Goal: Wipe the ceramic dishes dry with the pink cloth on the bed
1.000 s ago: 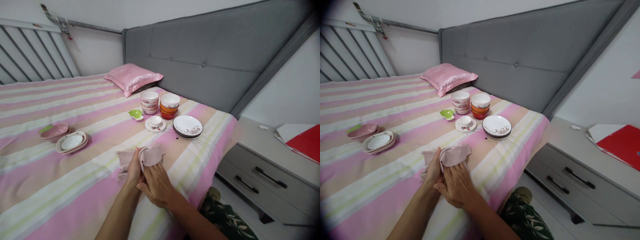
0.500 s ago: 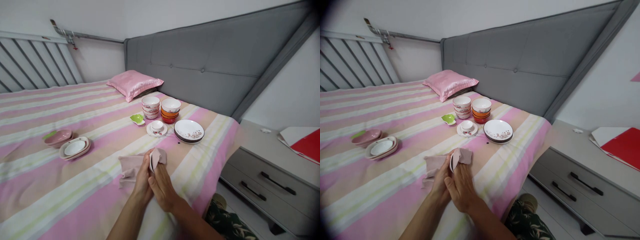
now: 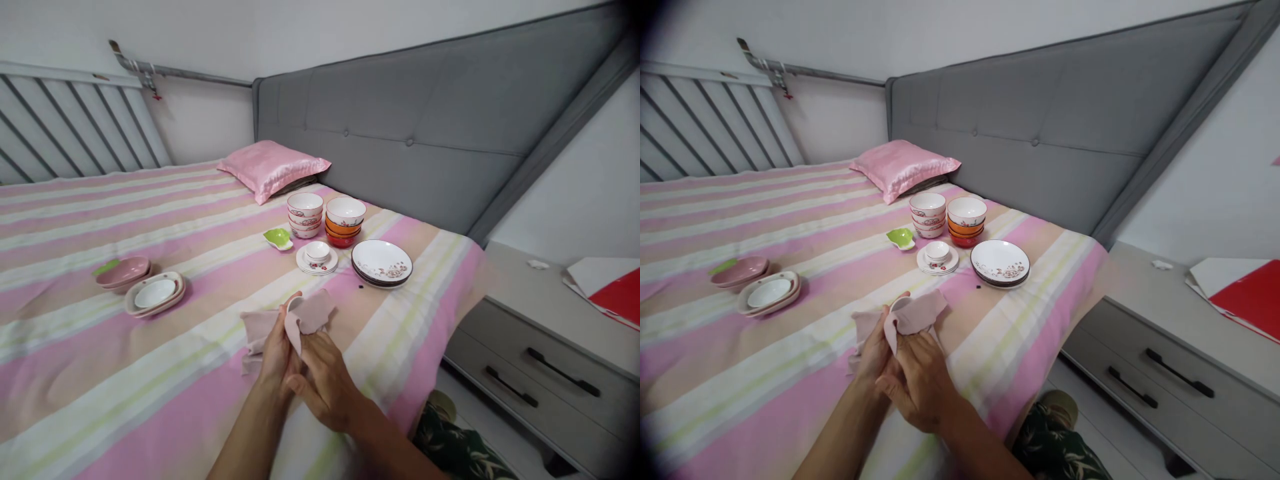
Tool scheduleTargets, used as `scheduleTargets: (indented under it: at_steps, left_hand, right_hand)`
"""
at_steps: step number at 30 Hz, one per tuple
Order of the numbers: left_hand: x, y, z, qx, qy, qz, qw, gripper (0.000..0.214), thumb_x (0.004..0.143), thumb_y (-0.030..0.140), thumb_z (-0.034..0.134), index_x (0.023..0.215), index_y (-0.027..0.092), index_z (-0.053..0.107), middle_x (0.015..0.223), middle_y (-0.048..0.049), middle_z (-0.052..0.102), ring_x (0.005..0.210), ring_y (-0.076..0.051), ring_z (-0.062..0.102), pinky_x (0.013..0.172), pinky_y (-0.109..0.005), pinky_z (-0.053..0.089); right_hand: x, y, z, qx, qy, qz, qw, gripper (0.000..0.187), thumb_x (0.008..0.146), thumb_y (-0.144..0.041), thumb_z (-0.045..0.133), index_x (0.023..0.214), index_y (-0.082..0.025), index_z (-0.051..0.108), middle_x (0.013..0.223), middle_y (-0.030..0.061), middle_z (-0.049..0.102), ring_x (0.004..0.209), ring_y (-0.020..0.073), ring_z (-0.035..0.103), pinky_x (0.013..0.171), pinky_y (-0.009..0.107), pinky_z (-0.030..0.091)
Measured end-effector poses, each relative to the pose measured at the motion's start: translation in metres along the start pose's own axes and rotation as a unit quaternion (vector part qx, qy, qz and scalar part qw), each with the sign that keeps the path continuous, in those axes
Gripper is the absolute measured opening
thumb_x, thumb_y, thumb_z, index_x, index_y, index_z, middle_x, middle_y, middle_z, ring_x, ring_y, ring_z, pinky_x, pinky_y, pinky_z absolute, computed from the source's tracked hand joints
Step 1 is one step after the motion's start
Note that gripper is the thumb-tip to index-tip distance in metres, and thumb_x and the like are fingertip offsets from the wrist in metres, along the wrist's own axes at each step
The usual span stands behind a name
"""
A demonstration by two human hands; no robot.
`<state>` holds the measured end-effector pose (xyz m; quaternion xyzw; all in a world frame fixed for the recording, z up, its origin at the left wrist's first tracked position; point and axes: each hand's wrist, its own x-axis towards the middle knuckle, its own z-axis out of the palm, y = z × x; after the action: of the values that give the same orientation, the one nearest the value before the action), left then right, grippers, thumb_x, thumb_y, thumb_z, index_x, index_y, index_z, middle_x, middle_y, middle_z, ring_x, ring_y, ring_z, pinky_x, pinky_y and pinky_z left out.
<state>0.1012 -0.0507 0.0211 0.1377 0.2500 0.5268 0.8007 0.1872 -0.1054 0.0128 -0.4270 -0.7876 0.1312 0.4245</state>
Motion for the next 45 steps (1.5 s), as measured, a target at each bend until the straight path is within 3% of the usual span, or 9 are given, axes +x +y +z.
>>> scheduleTargets:
  at_steps: [6,8,11,16,19,26,34,41,45]
  left_hand:
    - [-0.007,0.015,0.01,-0.011,0.014,-0.028,0.999,0.039,0.087,0.035,0.048,0.123,0.021,0.052,0.101,-0.0077,0.068,0.085,-0.019,0.066,0.086,-0.036,0.05]
    - [-0.008,0.017,0.012,-0.017,0.017,-0.034,0.999,0.039,0.088,0.036,0.044,0.123,0.02,0.051,0.102,-0.0095,0.068,0.086,-0.021,0.066,0.087,-0.038,0.049]
    - [-0.008,0.018,0.012,-0.028,0.014,-0.038,0.999,0.041,0.091,0.036,0.037,0.124,0.016,0.05,0.101,-0.0124,0.068,0.091,-0.022,0.066,0.089,-0.039,0.048]
    - [-0.007,0.017,0.01,-0.036,-0.005,-0.038,0.999,0.041,0.091,0.036,0.035,0.124,0.018,0.05,0.102,-0.0129,0.068,0.097,-0.023,0.064,0.091,-0.04,0.047]
    - [-0.009,0.014,0.012,-0.03,-0.003,-0.039,0.999,0.038,0.091,0.035,0.038,0.123,0.019,0.052,0.1,-0.0103,0.069,0.097,-0.022,0.064,0.092,-0.038,0.046]
    - [-0.008,-0.001,0.013,-0.031,0.0,-0.064,0.997,0.04,0.089,0.036,0.044,0.122,0.016,0.053,0.108,-0.0084,0.067,0.102,-0.02,0.062,0.097,-0.032,0.043]
    - [-0.007,-0.002,0.011,-0.022,-0.039,-0.087,0.995,0.041,0.088,0.037,0.045,0.118,0.012,0.056,0.11,-0.0101,0.067,0.104,-0.023,0.061,0.101,-0.034,0.037]
    - [-0.007,0.003,0.008,-0.009,0.009,-0.101,0.995,0.038,0.087,0.041,0.045,0.101,0.01,0.063,0.091,-0.0099,0.071,0.093,-0.024,0.065,0.092,-0.035,0.045]
    - [-0.005,0.007,0.004,-0.003,0.045,-0.065,0.997,0.038,0.085,0.043,0.046,0.08,0.011,0.065,0.074,-0.0091,0.071,0.083,-0.023,0.067,0.085,-0.034,0.049]
  right_hand:
    - [-0.001,0.003,0.004,-0.043,0.043,-0.011,0.998,0.033,0.09,-0.024,0.032,0.11,-0.017,0.057,0.092,0.0082,0.064,0.087,0.0213,0.056,0.082,0.039,0.04]
    - [-0.002,0.006,0.005,-0.047,0.076,0.0,0.996,0.031,0.089,-0.021,0.032,0.105,-0.016,0.058,0.086,0.0078,0.064,0.083,0.021,0.056,0.082,0.04,0.039]
    - [-0.003,0.009,0.003,-0.061,0.111,0.004,0.992,0.033,0.089,-0.021,0.034,0.116,-0.013,0.05,0.097,0.0106,0.063,0.091,0.0221,0.057,0.089,0.042,0.038]
    - [0.0,0.009,0.001,-0.126,0.08,0.002,0.989,0.039,0.089,-0.026,0.033,0.122,-0.014,0.049,0.119,0.0133,0.057,0.116,0.0269,0.046,0.101,0.049,0.029]
    - [-0.001,0.011,0.003,-0.147,0.073,0.013,0.986,0.043,0.089,-0.031,0.033,0.125,-0.012,0.047,0.122,0.0151,0.054,0.121,0.0291,0.041,0.103,0.051,0.027]
    - [-0.002,0.013,0.002,-0.153,0.06,0.028,0.986,0.053,0.089,-0.038,0.033,0.131,-0.006,0.041,0.125,0.0189,0.051,0.122,0.0316,0.038,0.101,0.053,0.029]
    - [0.001,0.012,-0.004,-0.096,0.018,0.001,0.995,0.053,0.09,-0.041,0.034,0.132,-0.01,0.04,0.124,0.0159,0.053,0.116,0.0287,0.045,0.099,0.049,0.03]
    - [0.002,0.008,-0.006,-0.042,0.012,-0.029,0.999,0.048,0.091,-0.035,0.036,0.131,-0.009,0.041,0.116,0.0137,0.059,0.114,0.0248,0.048,0.102,0.048,0.026]
    - [0.003,0.004,-0.005,-0.037,0.011,-0.036,0.999,0.042,0.09,-0.031,0.037,0.125,-0.011,0.048,0.104,0.0105,0.065,0.1,0.0216,0.055,0.099,0.044,0.031]
